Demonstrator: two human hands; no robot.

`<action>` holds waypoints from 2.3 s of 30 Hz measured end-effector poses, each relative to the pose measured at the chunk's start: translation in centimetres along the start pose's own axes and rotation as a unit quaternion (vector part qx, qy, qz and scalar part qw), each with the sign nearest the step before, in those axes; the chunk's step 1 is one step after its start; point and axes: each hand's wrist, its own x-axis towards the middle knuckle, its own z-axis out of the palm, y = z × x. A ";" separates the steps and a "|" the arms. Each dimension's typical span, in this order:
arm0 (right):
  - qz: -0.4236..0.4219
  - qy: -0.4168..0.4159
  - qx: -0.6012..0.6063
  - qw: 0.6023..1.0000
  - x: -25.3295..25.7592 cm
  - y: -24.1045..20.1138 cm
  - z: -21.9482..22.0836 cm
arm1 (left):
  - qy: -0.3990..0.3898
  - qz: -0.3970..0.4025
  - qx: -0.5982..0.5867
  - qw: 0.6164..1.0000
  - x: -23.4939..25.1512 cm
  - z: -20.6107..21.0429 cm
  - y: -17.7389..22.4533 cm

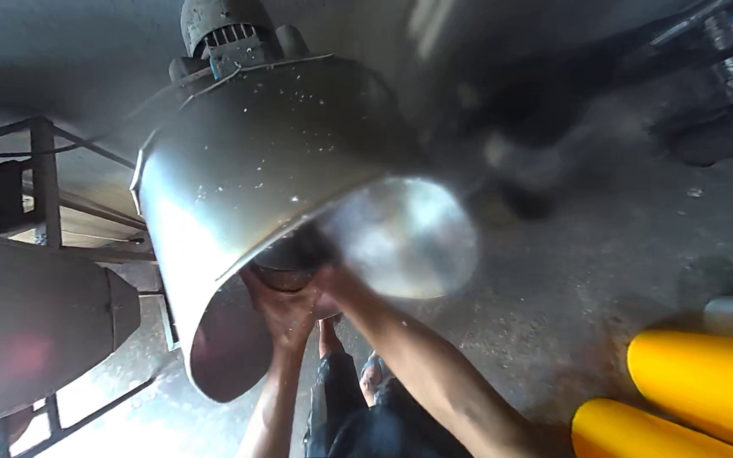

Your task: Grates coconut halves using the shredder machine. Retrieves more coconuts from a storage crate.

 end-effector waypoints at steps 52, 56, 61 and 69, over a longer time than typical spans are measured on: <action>-0.014 0.118 0.070 0.990 -5.2 -3.8 3.0 | -0.044 -0.252 -0.161 0.953 1.0 3.3 4.9; -0.047 0.145 0.076 0.985 -5.2 -3.9 1.5 | -0.073 -0.284 -0.142 0.945 0.9 4.0 2.7; -0.155 0.014 -0.106 0.982 -7.7 -2.4 -4.9 | -0.144 -0.062 -0.109 0.982 -7.4 -1.4 -4.6; -0.053 -0.088 -0.085 0.991 -3.3 -2.8 -6.3 | -0.081 0.119 -0.052 0.988 -4.5 -0.5 -6.3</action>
